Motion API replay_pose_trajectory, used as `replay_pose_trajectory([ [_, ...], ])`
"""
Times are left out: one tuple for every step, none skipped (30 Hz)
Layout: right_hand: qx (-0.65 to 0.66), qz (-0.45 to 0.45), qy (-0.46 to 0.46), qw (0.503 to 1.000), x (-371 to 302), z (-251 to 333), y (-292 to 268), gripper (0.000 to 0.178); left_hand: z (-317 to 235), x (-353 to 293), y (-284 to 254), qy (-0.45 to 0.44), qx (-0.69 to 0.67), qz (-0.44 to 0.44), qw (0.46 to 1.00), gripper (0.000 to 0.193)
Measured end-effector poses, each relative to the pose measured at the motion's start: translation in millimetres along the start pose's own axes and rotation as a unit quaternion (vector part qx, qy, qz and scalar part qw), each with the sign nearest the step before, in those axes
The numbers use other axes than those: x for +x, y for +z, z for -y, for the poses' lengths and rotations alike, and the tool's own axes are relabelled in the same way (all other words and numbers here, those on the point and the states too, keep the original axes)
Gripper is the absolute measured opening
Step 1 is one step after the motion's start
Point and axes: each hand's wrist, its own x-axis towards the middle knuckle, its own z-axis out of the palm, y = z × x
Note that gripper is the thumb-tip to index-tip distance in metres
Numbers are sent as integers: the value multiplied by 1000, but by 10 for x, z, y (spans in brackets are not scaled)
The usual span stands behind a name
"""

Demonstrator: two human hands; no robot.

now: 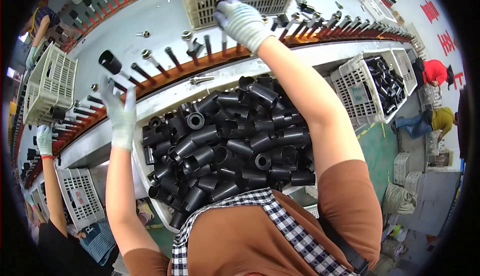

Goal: The person picks black plastic cylindrical components by hand from a plastic bin and places them into an assembly line rack or another bin.

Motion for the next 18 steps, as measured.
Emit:
replay_pose_trajectory([
  [38, -5, -26, 999, -26, 27, -39, 27, -93, -173, -139, -29, -25, 11, 999, 76],
  [73, -11, -52, 996, -59, 36, -84, 28, 33, -362, -264, 1, -29, 41, 999, 72],
  [119, -58, -70, 989, -105, -36, -51, 33, -103, -560, -379, -53, -3, 75, 996, 69],
  [142, -115, -81, 980, -103, -175, 2, 38, -183, -736, -445, -118, -17, 95, 988, 69],
  [164, -146, -81, 972, -78, -322, -12, 38, -310, -932, -526, -248, -46, 101, 962, 69],
  [191, -177, -82, 962, -83, -463, -92, 38, -252, -1180, -703, -260, -63, 119, 956, 67],
  [193, -198, -45, 960, -85, -554, -253, 38, -394, -1373, -846, -272, -52, 147, 950, 63],
  [201, -221, -11, 954, -72, -602, -434, 38, -254, -1661, -1019, -266, -48, 137, 953, 59],
  [177, -272, -32, 945, -12, -859, -474, 42, -220, -1844, -1109, -270, -49, 138, 951, 58],
  [157, -318, -53, 933, 47, -939, -496, 47, -393, -1929, -1170, -300, -81, 145, 939, 57],
  [167, -315, -19, 934, 76, -981, -465, 38, -468, -2036, -1208, -316, -82, 138, 935, 57],
  [186, -308, 9, 933, 147, -822, -433, 30, -533, -2156, -1286, -335, -79, 123, 931, 57],
  [126, -377, -43, 916, 186, -868, -279, 28, -552, -2190, -1276, -336, -76, 126, 930, 57],
  [214, -338, -51, 915, 182, -883, -101, 24, -563, -2224, -1263, -300, -67, 140, 941, 56],
  [148, -319, -115, 929, 163, -797, 66, 23, -592, -2269, -1288, -269, -53, 148, 950, 55],
  [81, -299, -179, 934, 160, -725, 189, 22, -653, -2291, -1304, -273, -44, 145, 950, 55],
  [90, -291, -147, 941, 160, -669, 274, 20, -731, -2296, -1296, -325, -85, 122, 934, 55],
  [102, -289, -151, 940, 169, -578, 303, 20, -806, -2326, -1306, -377, -124, 93, 913, 54],
])
